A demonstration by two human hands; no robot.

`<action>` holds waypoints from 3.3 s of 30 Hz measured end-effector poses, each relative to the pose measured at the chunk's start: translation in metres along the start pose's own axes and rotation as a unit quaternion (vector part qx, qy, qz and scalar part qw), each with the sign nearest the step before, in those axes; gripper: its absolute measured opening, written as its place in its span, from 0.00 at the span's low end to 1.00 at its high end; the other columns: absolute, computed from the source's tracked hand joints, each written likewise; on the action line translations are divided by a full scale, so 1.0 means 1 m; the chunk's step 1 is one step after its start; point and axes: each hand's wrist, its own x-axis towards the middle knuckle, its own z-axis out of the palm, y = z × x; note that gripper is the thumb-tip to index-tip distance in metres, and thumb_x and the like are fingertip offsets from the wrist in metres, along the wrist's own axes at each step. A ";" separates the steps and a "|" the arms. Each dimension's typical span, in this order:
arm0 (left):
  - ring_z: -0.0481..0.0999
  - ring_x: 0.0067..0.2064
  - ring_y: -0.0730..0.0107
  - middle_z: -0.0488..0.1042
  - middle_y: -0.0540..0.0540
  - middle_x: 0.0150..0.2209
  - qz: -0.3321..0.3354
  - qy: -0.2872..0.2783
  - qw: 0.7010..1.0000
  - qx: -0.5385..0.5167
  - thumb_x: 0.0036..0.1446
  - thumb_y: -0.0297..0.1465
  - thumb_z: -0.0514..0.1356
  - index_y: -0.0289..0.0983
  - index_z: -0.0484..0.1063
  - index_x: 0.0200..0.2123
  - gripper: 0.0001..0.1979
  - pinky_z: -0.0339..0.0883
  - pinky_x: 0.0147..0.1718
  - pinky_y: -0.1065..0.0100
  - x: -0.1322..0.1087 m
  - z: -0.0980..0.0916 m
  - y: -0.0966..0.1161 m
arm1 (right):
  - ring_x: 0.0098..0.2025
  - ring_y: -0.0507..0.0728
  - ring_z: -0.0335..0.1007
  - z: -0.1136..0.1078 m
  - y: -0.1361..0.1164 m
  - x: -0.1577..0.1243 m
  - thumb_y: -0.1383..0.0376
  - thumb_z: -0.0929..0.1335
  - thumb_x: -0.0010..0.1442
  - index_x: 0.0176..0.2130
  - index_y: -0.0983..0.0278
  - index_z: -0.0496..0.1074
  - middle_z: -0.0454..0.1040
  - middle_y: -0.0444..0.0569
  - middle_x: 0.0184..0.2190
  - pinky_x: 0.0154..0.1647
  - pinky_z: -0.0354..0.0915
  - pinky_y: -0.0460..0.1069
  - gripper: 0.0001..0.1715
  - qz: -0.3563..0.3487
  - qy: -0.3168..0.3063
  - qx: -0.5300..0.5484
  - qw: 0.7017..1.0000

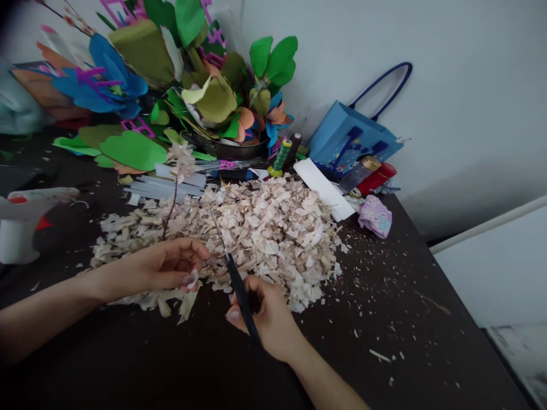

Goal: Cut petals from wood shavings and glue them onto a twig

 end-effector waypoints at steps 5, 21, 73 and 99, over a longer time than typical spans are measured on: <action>0.75 0.37 0.70 0.68 0.51 0.35 -0.011 -0.003 1.000 0.006 0.58 0.29 0.61 0.39 0.65 0.45 0.11 0.70 0.39 0.66 0.000 0.004 0.001 | 0.22 0.49 0.60 0.001 0.000 0.002 0.48 0.70 0.56 0.31 0.64 0.66 0.65 0.43 0.24 0.23 0.57 0.45 0.22 0.011 0.012 0.026 1.000; 0.71 0.36 0.72 0.67 0.51 0.35 0.000 0.055 0.999 0.002 0.56 0.30 0.63 0.41 0.67 0.44 0.13 0.67 0.36 0.69 -0.003 0.004 0.005 | 0.25 0.51 0.60 0.004 -0.001 -0.003 0.48 0.70 0.57 0.36 0.64 0.66 0.67 0.45 0.26 0.26 0.56 0.46 0.22 -0.004 -0.034 0.052 0.998; 0.78 0.37 0.73 0.74 0.52 0.34 0.091 0.211 0.971 -0.071 0.56 0.31 0.65 0.39 0.71 0.42 0.10 0.73 0.40 0.71 -0.001 -0.021 0.011 | 0.27 0.51 0.58 0.009 -0.009 -0.010 0.41 0.69 0.53 0.33 0.65 0.65 0.63 0.44 0.27 0.27 0.59 0.45 0.30 0.142 -0.061 0.030 0.988; 0.78 0.37 0.71 0.75 0.50 0.34 0.073 0.180 0.979 -0.058 0.57 0.29 0.64 0.39 0.71 0.42 0.09 0.73 0.41 0.67 -0.001 -0.026 0.011 | 0.23 0.49 0.57 0.010 -0.016 -0.005 0.42 0.71 0.51 0.27 0.63 0.61 0.61 0.41 0.24 0.24 0.54 0.45 0.29 0.153 -0.074 0.029 0.985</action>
